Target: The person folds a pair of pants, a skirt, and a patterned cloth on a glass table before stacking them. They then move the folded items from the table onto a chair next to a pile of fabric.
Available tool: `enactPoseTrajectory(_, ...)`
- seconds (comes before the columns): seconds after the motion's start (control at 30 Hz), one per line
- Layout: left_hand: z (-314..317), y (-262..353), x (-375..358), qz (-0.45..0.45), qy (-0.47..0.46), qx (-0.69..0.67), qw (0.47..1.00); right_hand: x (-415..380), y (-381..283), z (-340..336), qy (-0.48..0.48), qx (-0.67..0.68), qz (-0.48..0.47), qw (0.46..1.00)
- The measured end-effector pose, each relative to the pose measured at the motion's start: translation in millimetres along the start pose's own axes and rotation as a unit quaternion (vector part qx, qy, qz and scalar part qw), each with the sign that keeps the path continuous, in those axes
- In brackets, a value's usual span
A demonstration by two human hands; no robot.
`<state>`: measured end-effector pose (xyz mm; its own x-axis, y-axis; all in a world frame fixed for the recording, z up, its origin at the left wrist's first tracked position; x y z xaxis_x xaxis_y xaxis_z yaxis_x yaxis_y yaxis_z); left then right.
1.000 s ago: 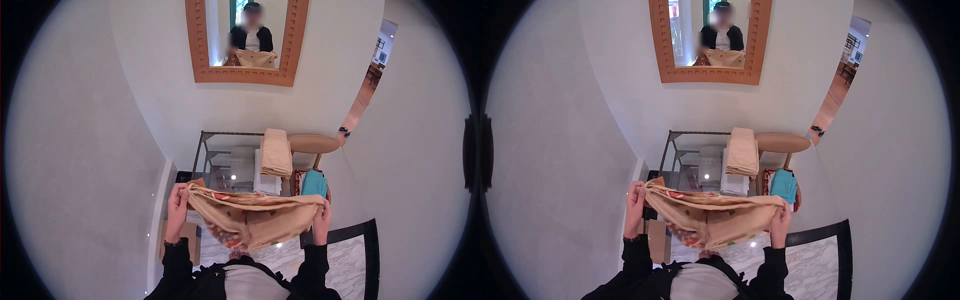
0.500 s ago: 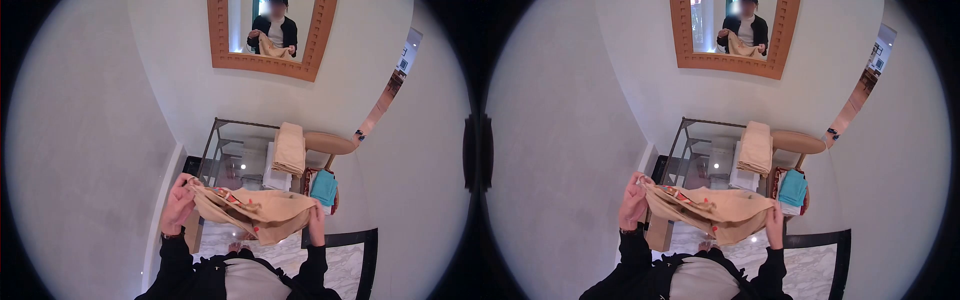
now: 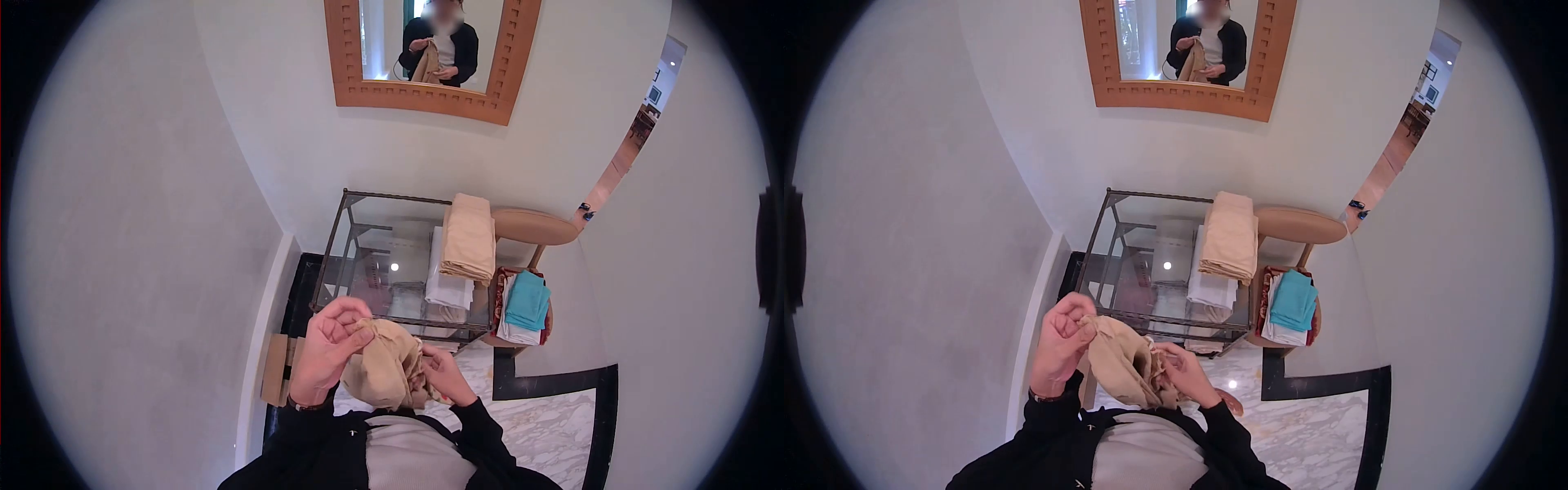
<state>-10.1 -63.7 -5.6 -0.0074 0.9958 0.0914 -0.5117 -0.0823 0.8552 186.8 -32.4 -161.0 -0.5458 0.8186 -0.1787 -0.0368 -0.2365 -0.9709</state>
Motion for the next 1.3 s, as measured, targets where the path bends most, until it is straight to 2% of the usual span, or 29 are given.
enactPoseTrajectory(0.07, 5, 6, -3, 0.034, 0.008, 0.024, 0.999, 5, -11, 1, 0.026, 0.025, -0.109, 0.993)
enactPoseTrajectory(0.13, 11, 12, -4, 0.094, -0.003, 0.046, 0.995, 0, -48, 0, 0.041, 0.107, -0.087, 0.99)
enactPoseTrajectory(0.17, 11, 11, -3, 0.091, 0.005, 0.054, 0.994, -4, -66, -1, 0.048, 0.148, -0.076, 0.985)
enactPoseTrajectory(0.27, 10, 5, -1, 0.087, 0.013, 0.047, 0.995, -10, -93, -17, 0.1, 0.119, -0.123, 0.98)
enactPoseTrajectory(0.33, 7, 6, -2, 0.086, -0.005, 0.002, 0.996, -12, -100, -30, 0.118, 0.16, -0.138, 0.97)
enactPoseTrajectory(0.4, 7, 15, -1, 0.126, -0.017, 0.048, 0.991, -15, -111, -41, 0.145, 0.154, -0.16, 0.964)
enactPoseTrajectory(0.43, 8, 20, -1, 0.148, -0.023, 0.072, 0.986, -16, -118, -43, 0.164, 0.123, -0.151, 0.967)
enactPoseTrajectory(0.53, 24, 23, -5, 0.125, -0.046, 0.136, 0.982, -16, -119, -37, 0.13, 0.059, -0.146, 0.979)
enactPoseTrajectory(0.57, 29, 20, -6, 0.137, -0.053, 0.133, 0.98, -13, -117, -30, 0.092, 0.024, -0.165, 0.982)
enactPoseTrajectory(0.63, 38, 26, -8, 0.168, -0.04, 0.217, 0.961, -23, -135, -12, 0.109, -0.165, -0.324, 0.925)
enactPoseTrajectory(0.7, 46, 32, -9, 0.221, -0.024, 0.322, 0.92, -38, -160, 12, 0.083, -0.262, -0.405, 0.872)
enactPoseTrajectory(0.77, 61, 37, -8, 0.213, -0.039, 0.349, 0.912, -44, -182, 33, 0.02, -0.272, -0.422, 0.864)
enactPoseTrajectory(0.8, 67, 38, -7, 0.209, -0.046, 0.363, 0.907, -43, -177, 38, 0.034, -0.273, -0.42, 0.865)
enactPoseTrajectory(0.83, 69, 36, -4, 0.264, -0.065, 0.388, 0.881, -41, -169, 41, 0.048, -0.273, -0.419, 0.865)
enactPoseTrajectory(0.9, 71, 43, -3, 0.272, -0.075, 0.424, 0.861, -41, -171, 45, 0.074, -0.271, -0.408, 0.869)
enactPoseTrajectory(1.0, 66, 48, -2, 0.295, -0.055, 0.468, 0.831, -35, -176, 39, 0.098, -0.332, -0.484, 0.804)
enactPoseTrajectory(1.13, 70, 49, 0, 0.336, -0.019, 0.502, 0.797, -33, -187, 39, 0.126, -0.316, -0.463, 0.818)
enactPoseTrajectory(1.23, 68, 47, 11, 0.401, -0.02, 0.504, 0.765, -32, -191, 36, 0.127, -0.278, -0.446, 0.841)
enactPoseTrajectory(1.3, 61, 39, 21, 0.357, -0.059, 0.471, 0.805, -30, -191, 33, 0.108, -0.249, -0.429, 0.862)
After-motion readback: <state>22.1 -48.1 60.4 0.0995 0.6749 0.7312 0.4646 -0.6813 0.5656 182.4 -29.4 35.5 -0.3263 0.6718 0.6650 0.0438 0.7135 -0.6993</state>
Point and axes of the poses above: each hand's wrist, its own x-axis towards the middle knuckle, its own z-axis out of the palm, y = z × x, the point moved 3 cm from there along x, towards the middle knuckle
